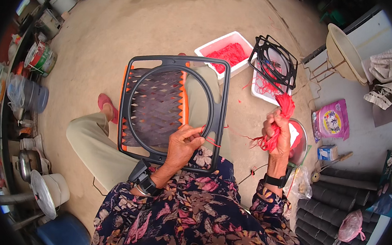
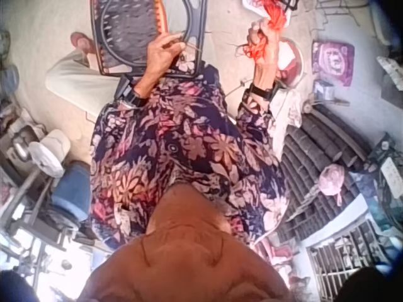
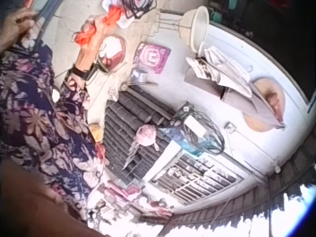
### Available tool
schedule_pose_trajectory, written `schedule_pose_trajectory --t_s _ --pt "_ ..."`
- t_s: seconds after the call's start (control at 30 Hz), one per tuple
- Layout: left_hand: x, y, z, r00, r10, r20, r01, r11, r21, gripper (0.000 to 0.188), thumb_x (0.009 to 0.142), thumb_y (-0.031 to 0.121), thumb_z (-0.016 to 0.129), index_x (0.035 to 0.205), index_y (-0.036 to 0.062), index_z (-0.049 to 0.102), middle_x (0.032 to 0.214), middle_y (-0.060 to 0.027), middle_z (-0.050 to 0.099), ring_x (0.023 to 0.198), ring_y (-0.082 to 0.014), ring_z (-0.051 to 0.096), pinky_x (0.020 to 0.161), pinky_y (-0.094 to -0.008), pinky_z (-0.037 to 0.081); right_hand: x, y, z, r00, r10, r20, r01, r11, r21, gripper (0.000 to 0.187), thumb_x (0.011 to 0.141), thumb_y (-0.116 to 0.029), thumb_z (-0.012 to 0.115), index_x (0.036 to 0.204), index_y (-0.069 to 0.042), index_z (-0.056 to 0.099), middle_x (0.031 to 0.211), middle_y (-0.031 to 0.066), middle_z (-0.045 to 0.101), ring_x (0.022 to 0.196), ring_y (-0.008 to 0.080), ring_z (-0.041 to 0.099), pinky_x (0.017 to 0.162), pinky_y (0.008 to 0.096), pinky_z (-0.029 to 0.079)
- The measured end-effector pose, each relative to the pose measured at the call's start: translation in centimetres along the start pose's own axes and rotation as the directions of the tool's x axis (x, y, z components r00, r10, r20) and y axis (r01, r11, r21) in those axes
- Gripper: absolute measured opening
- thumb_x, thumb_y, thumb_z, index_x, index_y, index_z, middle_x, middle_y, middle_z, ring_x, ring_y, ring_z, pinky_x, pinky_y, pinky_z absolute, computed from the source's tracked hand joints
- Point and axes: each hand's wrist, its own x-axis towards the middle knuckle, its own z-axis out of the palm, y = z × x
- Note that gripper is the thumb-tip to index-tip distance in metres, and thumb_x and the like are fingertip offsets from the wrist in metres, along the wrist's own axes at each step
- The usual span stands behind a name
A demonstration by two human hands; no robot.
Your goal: The recorder is weaving a chair seat by wrapping red cord around a metal frame and interlocking it with existing plastic components.
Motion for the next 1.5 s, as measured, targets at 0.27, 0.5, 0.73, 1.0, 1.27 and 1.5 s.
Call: schedule_pose_trajectory --t_s 0.27,0.5,0.73,1.0,1.27,1.5 --pt "0.3 0.9 -1.3 0.977 -0.212 0.038 0.212 0.917 -0.338 0.030 0.082 -0.002 0.066 0.111 0.0013 0.064 0.092 -0.0011 0.058 0.077 -0.0044 0.054 0.069 -0.0176 0.046 -1.0 2.0 7.1 0.959 0.155 0.237 -0.068 0.939 -0.336 0.012 0.084 -0.008 0.059 0.092 -0.002 0.052 0.075 0.0142 0.062 0.047 0.0161 0.056 0.044 0.0252 0.045" --pt "1.4 4.7 -1.7 0.982 0.186 -0.043 -0.190 0.976 -0.103 0.023 0.082 -0.001 0.062 0.105 -0.0023 0.063 0.097 -0.0044 0.060 0.081 -0.0085 0.055 0.072 -0.0211 0.045 -1.8 4.1 8.4 0.903 0.325 0.282 -0.279 0.941 -0.193 0.014 0.083 -0.010 0.060 0.088 -0.001 0.050 0.070 0.0119 0.059 0.043 0.0155 0.052 0.039 0.0254 0.043" --pt "1.9 7.4 -0.1 0.959 -0.100 0.264 0.210 0.877 -0.432 0.024 0.087 0.005 0.062 0.109 -0.0039 0.062 0.099 -0.0049 0.063 0.091 -0.0116 0.059 0.080 -0.0242 0.048 -2.2 4.1 9.0 0.799 0.450 0.398 -0.460 0.885 -0.076 0.016 0.082 -0.012 0.061 0.082 0.000 0.050 0.066 0.0106 0.056 0.039 0.0119 0.046 0.034 0.0233 0.039" --pt "1.9 7.1 -0.4 0.977 -0.199 0.074 0.205 0.799 -0.566 0.010 0.087 0.004 0.061 0.093 -0.0028 0.064 0.089 -0.0085 0.066 0.081 -0.0114 0.060 0.076 -0.0241 0.047 -2.2 4.5 9.2 0.850 0.431 0.303 -0.356 0.894 -0.273 0.014 0.087 -0.009 0.059 0.095 0.001 0.055 0.086 0.0124 0.064 0.058 0.0148 0.060 0.052 0.0248 0.049" --pt "2.6 7.5 -4.2 0.954 -0.177 -0.242 0.086 0.935 -0.343 0.013 0.081 -0.004 0.063 0.094 -0.0014 0.060 0.065 -0.0036 0.060 0.057 -0.0093 0.056 0.060 -0.0228 0.046 -1.9 4.9 8.3 0.923 0.369 0.109 -0.250 0.790 -0.560 0.036 0.087 -0.009 0.064 0.119 0.000 0.051 0.085 0.0022 0.059 0.071 0.0112 0.057 0.065 0.0251 0.048" --pt "3.0 8.3 -4.7 0.968 -0.250 -0.028 0.247 0.966 -0.077 0.011 0.082 -0.003 0.063 0.091 -0.0007 0.058 0.059 -0.0017 0.057 0.052 -0.0079 0.054 0.051 -0.0215 0.042 -2.2 5.0 8.2 0.877 0.393 0.277 -0.325 0.909 -0.260 0.048 0.089 -0.005 0.053 0.134 -0.002 0.037 0.097 0.0066 0.058 0.085 0.0144 0.059 0.079 0.0281 0.049"
